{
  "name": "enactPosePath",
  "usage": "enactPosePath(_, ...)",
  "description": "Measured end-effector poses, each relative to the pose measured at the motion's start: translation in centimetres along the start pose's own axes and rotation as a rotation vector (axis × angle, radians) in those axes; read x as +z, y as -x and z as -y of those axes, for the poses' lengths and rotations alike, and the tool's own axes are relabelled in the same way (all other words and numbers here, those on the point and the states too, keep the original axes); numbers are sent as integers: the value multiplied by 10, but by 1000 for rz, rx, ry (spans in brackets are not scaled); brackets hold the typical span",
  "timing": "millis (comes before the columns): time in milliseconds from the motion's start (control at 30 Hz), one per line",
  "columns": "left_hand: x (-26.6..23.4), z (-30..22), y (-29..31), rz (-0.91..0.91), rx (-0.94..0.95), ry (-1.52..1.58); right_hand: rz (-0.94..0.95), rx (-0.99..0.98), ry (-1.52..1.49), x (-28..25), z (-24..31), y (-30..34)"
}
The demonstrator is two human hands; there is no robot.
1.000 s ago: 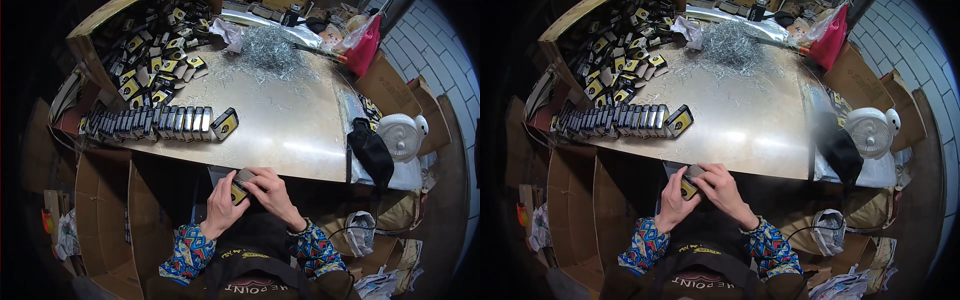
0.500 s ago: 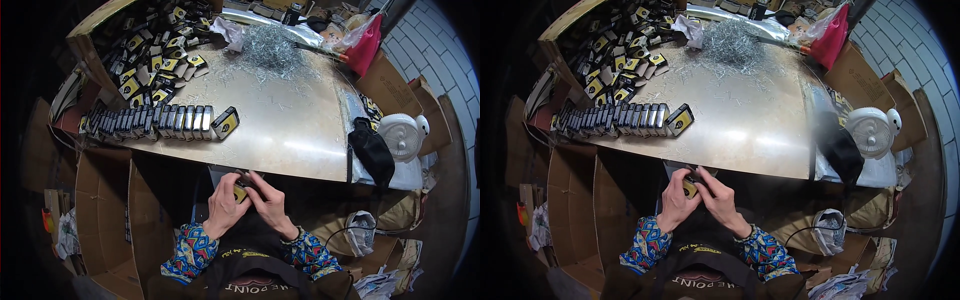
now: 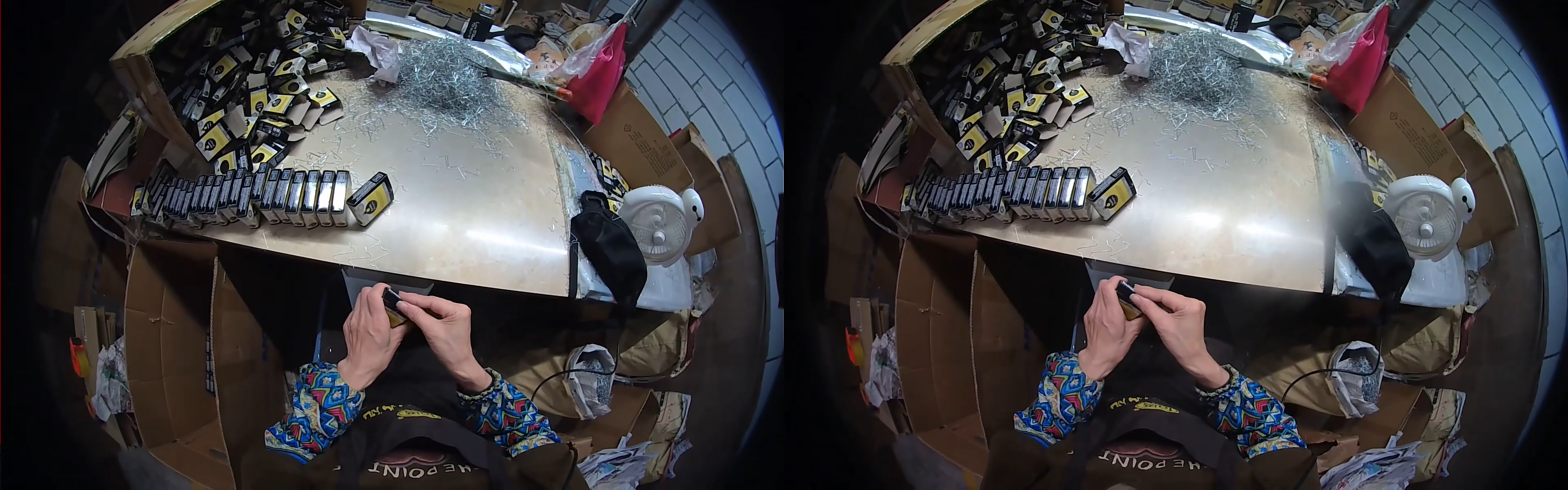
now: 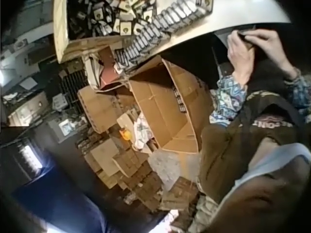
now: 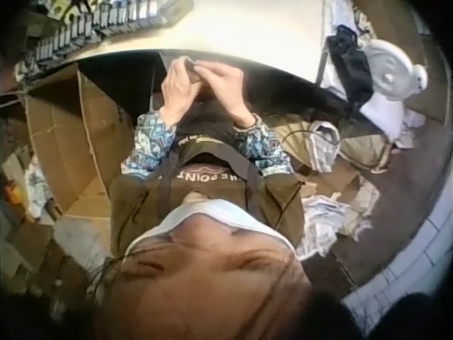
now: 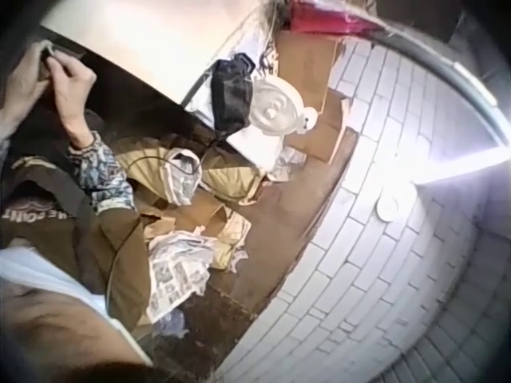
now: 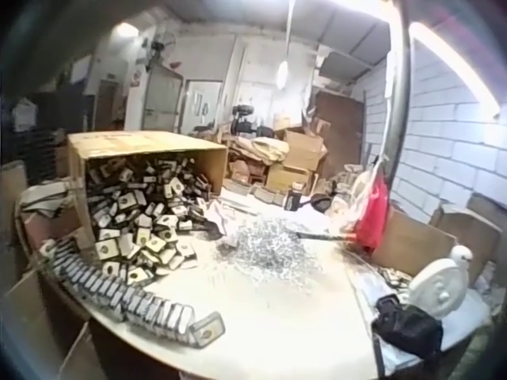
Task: Packing small product boxes into individual plastic bags and arranging them on a workbench.
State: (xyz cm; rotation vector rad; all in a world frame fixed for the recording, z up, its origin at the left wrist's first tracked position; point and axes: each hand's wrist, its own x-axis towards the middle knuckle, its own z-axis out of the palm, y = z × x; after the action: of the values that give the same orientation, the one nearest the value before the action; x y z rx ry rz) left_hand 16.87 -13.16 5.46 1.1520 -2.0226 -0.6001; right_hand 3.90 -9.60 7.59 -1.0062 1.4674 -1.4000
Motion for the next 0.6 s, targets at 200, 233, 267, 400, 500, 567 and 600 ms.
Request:
enactPosePath(200, 1, 3, 0, -6, -21, 40, -15, -113, 103, 6, 2, -1)
enactPosePath(233, 2, 4, 0, -6, -22, 39, -42, -238, 203, 9, 3, 1)
enactPosePath(267, 3, 6, 0, 12, -73, 59, -36, -311, 290, 11, -2, 2)
enactPosePath(400, 0, 3, -3, 73, -225, 145, 17, -730, 594, 7, 0, 1)
enactPosePath(500, -5, -9, -11, 102, -192, 181, 104, -737, 549, -10, 1, -10)
enactPosePath(567, -13, -12, -24, 193, -51, 168, 33, -686, 576, -28, 4, -25)
enactPosePath(600, -16, -14, -28, 134, 18, 93, -114, -685, 584, -37, 11, -34)
